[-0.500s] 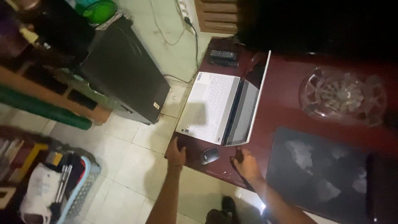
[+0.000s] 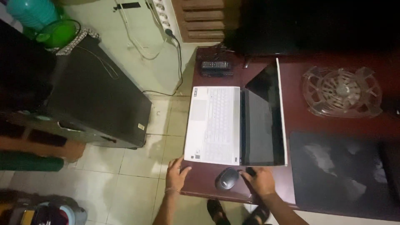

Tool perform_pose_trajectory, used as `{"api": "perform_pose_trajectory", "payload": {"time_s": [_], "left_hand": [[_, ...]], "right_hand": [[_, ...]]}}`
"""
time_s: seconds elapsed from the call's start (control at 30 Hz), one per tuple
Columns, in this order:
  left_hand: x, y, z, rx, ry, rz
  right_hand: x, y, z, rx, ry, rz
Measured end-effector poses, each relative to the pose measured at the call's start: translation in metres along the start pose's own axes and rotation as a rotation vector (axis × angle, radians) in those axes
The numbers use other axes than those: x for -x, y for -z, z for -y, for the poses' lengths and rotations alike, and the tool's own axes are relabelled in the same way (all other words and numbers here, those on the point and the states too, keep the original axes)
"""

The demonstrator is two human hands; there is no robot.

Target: Open the lid of a laptop computer placed on a desk.

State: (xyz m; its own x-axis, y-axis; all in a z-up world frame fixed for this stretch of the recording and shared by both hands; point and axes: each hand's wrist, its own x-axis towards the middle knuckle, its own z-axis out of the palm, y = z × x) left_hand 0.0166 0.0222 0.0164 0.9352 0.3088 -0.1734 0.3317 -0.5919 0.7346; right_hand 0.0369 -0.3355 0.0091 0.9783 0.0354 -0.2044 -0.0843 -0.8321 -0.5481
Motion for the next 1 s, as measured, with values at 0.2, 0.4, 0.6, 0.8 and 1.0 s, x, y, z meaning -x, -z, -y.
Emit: {"api": "perform_pose_trajectory", "payload": {"time_s": [0.2, 0.4, 0.6, 0.8, 1.0], "left_hand": [[0.002, 0.004, -0.013, -0.001, -0.021, -0.034], [-0.007, -0.010, 0.010, -0.007, -0.186, -0.164], [-0.011, -0.015, 0.007, 0.100, -0.140, -0.206], [-0.013, -0.016, 0.003, 0.119, -0.189, -0.261], [-0.013, -0.011, -0.007, 0.130, -0.112, -0.229]], "right_hand": [[0.005, -0.004, 0.011, -0.056, -0.011, -0.043], [0.001, 0.001, 0.021, -0.134, -0.207, 0.060], [-0.011, -0.018, -0.003, -0.190, -0.180, 0.058], [-0.010, -0.010, 0.006, -0.207, -0.131, 0.040], [-0.012, -0.018, -0.004, -0.138, -0.145, 0.127]]}}
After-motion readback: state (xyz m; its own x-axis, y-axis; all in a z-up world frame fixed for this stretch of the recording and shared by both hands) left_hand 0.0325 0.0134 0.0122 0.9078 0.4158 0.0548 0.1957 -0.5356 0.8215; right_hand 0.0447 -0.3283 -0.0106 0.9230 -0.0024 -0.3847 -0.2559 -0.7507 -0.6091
